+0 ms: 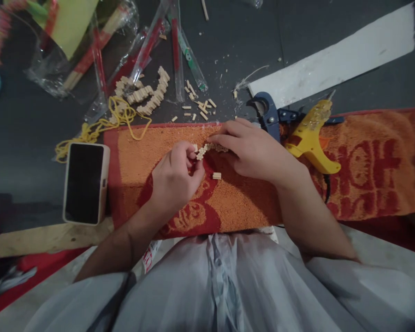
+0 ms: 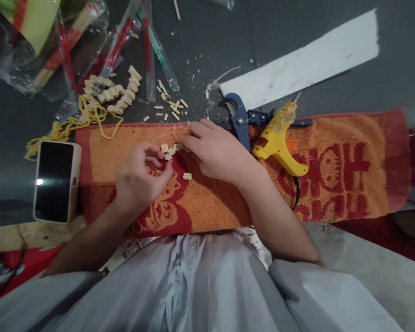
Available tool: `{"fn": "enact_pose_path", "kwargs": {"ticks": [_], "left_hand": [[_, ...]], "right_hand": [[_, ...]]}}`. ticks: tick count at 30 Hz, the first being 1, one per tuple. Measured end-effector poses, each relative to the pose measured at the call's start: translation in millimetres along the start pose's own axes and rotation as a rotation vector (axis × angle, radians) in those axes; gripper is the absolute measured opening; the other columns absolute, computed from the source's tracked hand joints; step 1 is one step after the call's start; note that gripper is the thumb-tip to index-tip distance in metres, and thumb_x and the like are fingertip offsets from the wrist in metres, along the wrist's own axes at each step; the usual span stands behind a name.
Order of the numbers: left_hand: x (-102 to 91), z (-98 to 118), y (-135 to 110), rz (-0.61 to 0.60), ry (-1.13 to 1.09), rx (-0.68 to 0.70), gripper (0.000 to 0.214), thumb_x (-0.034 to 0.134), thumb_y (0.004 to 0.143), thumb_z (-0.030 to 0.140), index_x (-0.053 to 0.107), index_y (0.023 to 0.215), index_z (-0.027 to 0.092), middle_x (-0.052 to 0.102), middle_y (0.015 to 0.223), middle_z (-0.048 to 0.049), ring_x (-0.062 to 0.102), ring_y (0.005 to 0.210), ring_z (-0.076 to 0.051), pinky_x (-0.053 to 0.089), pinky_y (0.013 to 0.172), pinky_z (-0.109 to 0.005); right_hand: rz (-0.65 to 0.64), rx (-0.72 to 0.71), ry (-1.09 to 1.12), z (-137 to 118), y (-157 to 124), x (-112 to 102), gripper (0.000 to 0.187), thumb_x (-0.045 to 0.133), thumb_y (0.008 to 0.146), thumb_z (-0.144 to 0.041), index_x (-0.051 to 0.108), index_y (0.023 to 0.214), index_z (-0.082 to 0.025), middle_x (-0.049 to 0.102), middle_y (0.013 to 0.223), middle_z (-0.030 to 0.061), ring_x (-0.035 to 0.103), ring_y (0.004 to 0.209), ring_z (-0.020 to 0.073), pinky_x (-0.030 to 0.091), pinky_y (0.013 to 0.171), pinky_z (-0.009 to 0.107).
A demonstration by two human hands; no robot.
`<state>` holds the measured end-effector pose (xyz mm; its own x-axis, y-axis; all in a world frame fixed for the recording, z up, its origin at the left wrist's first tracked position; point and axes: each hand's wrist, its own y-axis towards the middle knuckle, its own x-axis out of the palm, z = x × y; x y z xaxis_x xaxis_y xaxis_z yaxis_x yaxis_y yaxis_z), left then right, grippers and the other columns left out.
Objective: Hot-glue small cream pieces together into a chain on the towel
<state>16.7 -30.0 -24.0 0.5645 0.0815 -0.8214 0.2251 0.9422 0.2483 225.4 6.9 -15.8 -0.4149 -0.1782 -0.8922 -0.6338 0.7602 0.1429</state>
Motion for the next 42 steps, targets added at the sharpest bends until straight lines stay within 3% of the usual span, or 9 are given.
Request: {"fn": "enact_pose_path", "kwargs": {"ticks": [8,14,42], "left_hand": [[2.4,-1.4,0.0,0.003,0.022,0.038,0.025,0.065,0.080,0.013,0.053,0.102,0.019,0.066,0.081,0.0009,0.062,0.063,-0.011,0.049,0.062,-0.024],[3.5,-1.6,-1.2,-0.033,-0.001,-0.017,0.023,0.064,0.081,0.014,0.055,0.102,0.019,0.066,0.081,0.0009,0.061,0.064,-0.011,0.048,0.064,-0.024],[1.1,-2.1,0.6,-0.051,-0.048,-0.028,0.020,0.063,0.083,0.015,0.053,0.099,0.021,0.063,0.078,0.0034,0.060,0.063,-0.010,0.047,0.063,-0.022]], "right_hand": [[0.000,-0.030,-0.002,1.2,1.2,1.2,0.039,0.045,0.080,-0.002,0.065,0.112,-0.012,0.061,0.100,0.0137,0.051,0.095,0.0287,0.042,0.084,0.041],[0.016,-0.036,0.038,3.4,1.4,3.3,0.039,0.045,0.080,-0.002,0.064,0.111,-0.014,0.061,0.099,0.0127,0.051,0.094,0.0282,0.041,0.084,0.042],[-0.003,-0.041,0.034,3.3,1.7,3.2,0.035,0.044,0.081,-0.002,0.064,0.108,-0.013,0.061,0.101,0.0139,0.052,0.097,0.0295,0.041,0.087,0.044]]}}
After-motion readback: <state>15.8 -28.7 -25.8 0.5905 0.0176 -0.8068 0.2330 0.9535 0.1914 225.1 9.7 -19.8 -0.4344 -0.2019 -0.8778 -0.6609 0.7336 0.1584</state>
